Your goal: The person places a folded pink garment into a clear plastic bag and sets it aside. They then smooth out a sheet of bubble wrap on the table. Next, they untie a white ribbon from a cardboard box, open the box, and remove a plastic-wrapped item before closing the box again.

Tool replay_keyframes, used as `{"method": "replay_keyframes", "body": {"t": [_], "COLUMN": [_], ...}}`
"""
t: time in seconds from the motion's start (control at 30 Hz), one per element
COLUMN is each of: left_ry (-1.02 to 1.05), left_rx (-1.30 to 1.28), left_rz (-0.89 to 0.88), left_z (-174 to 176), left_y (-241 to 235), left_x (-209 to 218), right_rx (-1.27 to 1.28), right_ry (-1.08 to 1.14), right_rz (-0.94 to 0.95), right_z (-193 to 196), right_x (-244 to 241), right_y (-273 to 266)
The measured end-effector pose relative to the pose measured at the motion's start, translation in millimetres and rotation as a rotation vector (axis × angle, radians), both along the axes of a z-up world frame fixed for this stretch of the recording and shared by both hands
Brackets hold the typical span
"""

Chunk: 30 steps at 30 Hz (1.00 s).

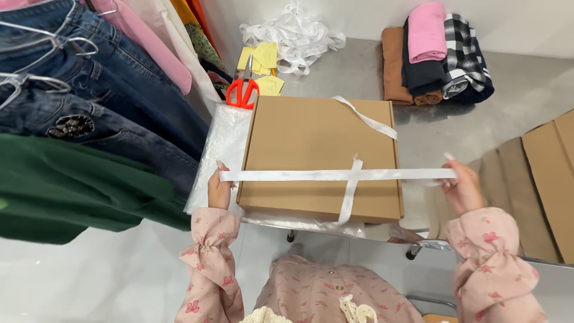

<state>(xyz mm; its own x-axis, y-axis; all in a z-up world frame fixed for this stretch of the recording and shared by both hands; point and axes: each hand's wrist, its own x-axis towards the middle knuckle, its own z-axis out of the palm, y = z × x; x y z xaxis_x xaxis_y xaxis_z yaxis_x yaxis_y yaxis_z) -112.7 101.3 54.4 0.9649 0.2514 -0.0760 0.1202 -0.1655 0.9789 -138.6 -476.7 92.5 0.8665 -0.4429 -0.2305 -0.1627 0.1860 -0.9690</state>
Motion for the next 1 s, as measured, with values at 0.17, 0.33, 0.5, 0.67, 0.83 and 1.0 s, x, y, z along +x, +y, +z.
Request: {"method": "replay_keyframes", "body": {"t": [0.17, 0.33, 0.5, 0.67, 0.83, 1.0], "left_ry": [0.153, 0.038, -0.2, -0.243, -0.151, -0.017], "left_rx": [0.141, 0.271, 0.179, 0.088, 0.054, -0.212], "left_rz": [0.059, 0.016, 0.119, 0.218, 0.561, 0.689], "left_z": [-88, -148, -167, -200, -221, -189], "left_y": [22, 0, -54, -110, -150, -164], "left_x": [-33, -73, -97, -98, -84, -72], "right_rx": [0.015, -0.02, 0.091, 0.309, 0.466, 0.534], "right_ry": [0.185, 0.288, 0.3, 0.341, 0.386, 0.409], "right_rz": [0.162, 0.282, 0.343, 0.341, 0.412, 0.417], "right_z": [-41, -69, -103, -103, -92, -83], "right_x": [-30, -65, -82, -98, -104, -96], "right_y": [1, 12, 43, 56, 55, 50]}}
